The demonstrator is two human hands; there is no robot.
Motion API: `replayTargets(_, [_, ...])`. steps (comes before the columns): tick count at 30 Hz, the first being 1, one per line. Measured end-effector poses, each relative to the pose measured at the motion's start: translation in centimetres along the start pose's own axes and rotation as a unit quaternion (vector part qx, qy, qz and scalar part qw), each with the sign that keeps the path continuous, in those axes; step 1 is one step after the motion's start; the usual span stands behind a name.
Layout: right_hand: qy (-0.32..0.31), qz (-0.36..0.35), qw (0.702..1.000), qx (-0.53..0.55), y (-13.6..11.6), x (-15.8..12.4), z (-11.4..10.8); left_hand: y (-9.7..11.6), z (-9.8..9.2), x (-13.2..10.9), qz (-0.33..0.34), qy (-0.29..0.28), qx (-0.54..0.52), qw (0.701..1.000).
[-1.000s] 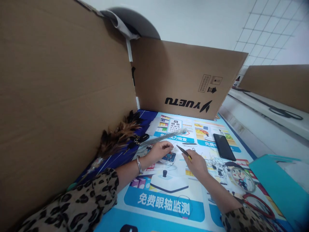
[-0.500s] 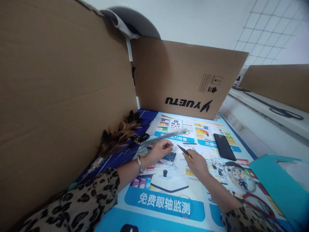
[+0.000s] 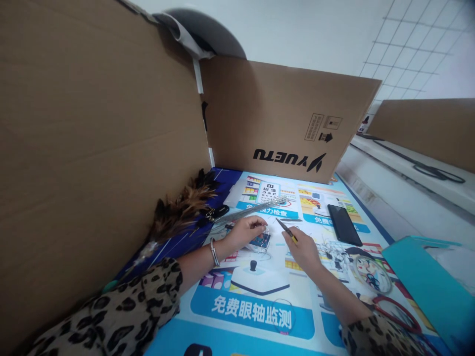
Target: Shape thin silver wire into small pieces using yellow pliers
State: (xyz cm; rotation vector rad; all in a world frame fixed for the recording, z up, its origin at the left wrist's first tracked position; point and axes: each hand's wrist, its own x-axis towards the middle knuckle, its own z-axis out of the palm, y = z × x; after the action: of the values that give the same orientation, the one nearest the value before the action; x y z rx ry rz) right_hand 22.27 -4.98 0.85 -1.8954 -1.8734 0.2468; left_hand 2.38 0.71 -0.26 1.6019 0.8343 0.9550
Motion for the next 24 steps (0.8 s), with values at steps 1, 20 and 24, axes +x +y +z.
replayTargets(1, [-0.001, 0.003, 1.000, 0.025, -0.2, -0.1, 0.0, 0.1, 0.1, 0.0, 0.001, -0.003, 0.003, 1.000])
replayTargets(20, [-0.031, 0.005, 0.983, 0.180, -2.4, -1.2, 1.1, 1.1, 1.3, -0.9, -0.075, 0.002, -0.015, 0.997])
replayTargets(24, [-0.035, -0.002, 0.982, 0.185, -2.4, -1.3, 1.0, 1.7, 1.7, -0.8, -0.092, -0.001, -0.017, 0.996])
